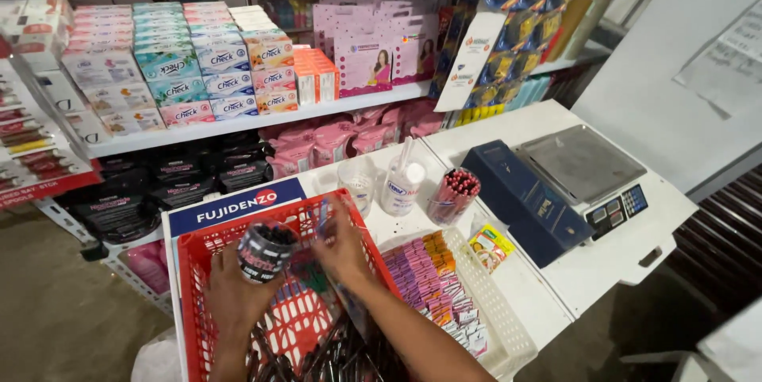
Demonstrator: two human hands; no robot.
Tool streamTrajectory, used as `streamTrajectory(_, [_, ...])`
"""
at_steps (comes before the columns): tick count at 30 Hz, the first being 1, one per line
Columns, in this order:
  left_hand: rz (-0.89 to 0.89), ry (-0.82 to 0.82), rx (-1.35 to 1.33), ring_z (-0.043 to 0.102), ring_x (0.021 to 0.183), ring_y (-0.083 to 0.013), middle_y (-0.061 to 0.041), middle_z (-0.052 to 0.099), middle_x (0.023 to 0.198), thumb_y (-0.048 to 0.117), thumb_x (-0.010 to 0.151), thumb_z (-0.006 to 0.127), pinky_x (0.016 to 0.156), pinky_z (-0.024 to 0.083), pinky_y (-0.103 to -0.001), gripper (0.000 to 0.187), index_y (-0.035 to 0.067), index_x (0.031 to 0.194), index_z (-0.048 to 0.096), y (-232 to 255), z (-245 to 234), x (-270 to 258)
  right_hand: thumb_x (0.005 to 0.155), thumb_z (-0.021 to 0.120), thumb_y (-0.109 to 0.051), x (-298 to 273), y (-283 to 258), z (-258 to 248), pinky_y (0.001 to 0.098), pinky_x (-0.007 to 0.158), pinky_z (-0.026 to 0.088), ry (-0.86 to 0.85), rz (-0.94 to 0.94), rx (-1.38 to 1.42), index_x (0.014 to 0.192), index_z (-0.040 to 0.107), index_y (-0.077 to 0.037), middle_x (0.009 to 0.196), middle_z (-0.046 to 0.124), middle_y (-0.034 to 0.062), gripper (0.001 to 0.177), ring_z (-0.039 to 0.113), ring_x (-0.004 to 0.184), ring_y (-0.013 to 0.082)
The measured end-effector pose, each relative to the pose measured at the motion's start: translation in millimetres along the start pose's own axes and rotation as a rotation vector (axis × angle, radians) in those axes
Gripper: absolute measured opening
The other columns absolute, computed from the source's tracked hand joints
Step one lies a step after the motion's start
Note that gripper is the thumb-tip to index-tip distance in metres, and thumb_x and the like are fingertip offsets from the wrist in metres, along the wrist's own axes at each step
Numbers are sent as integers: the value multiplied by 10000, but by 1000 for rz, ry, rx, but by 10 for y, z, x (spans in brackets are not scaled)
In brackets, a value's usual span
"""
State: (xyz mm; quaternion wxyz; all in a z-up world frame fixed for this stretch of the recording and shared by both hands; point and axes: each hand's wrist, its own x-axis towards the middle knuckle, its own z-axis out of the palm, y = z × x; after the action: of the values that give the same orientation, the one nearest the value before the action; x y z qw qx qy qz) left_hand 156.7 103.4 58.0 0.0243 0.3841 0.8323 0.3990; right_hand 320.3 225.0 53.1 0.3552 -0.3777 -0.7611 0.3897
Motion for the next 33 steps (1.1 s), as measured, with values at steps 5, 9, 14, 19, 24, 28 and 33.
streamTrajectory(5, [95, -204, 108, 535, 1300, -324, -93, 573, 1347, 317, 486, 963, 1112, 310, -650, 1018, 192, 1396, 524, -100, 138, 21, 915, 645, 70, 42, -196, -138, 289, 852, 589, 355, -276, 552, 1597, 210, -103, 1019, 606, 76, 827, 681, 898, 162])
streamTrajectory(9, [93, -288, 148, 518, 1332, -309, -60, 576, 1357, 318, 498, 958, 1168, 296, -619, 1010, 214, 1406, 527, 13, 84, -30, 909, 620, 94, -4, -301, -102, 285, 823, 568, 272, -177, 608, 1602, 148, -124, 1002, 578, 68, 866, 722, 915, 174])
streamTrajectory(14, [132, -300, 197, 514, 1338, -303, -61, 560, 1388, 311, 492, 946, 1163, 303, -609, 1033, 187, 1419, 509, 9, 142, -52, 890, 642, 78, 15, -225, 15, 332, 857, 647, 234, -75, 901, 1500, 210, -89, 1091, 618, 39, 766, 754, 950, 200])
streamTrajectory(19, [84, -321, 213, 512, 1338, -312, -75, 556, 1389, 361, 520, 943, 1137, 327, -623, 1019, 189, 1424, 504, 21, 162, -57, 988, 738, -51, -7, 283, 246, 322, 803, 594, 150, -169, 461, 1284, 627, -40, 1005, 765, 108, 316, 732, 912, 204])
streamTrajectory(24, [38, -317, 219, 545, 1300, -332, -89, 569, 1369, 408, 520, 951, 1084, 393, -637, 1024, 198, 1421, 512, -14, 158, -57, 950, 709, -150, -128, -96, 140, 350, 880, 560, -35, -193, 103, 1125, 790, -66, 1068, 762, 83, 209, 708, 996, 205])
streamTrajectory(28, [9, -231, 169, 573, 1240, -380, -140, 587, 1312, 437, 475, 970, 988, 468, -645, 1052, 167, 1390, 527, -66, 157, -50, 981, 659, -109, -51, -41, 134, 359, 938, 527, -20, -216, 190, 1191, 747, -53, 1129, 726, 108, 234, 673, 1069, 235])
streamTrajectory(33, [-26, -102, 90, 600, 1183, -425, -179, 602, 1266, 408, 519, 940, 918, 514, -628, 981, 134, 1377, 551, -79, 148, -55, 949, 644, -96, 30, 497, 202, 348, 848, 578, -29, -146, 70, 1061, 771, -61, 1011, 760, 80, 173, 745, 950, 223])
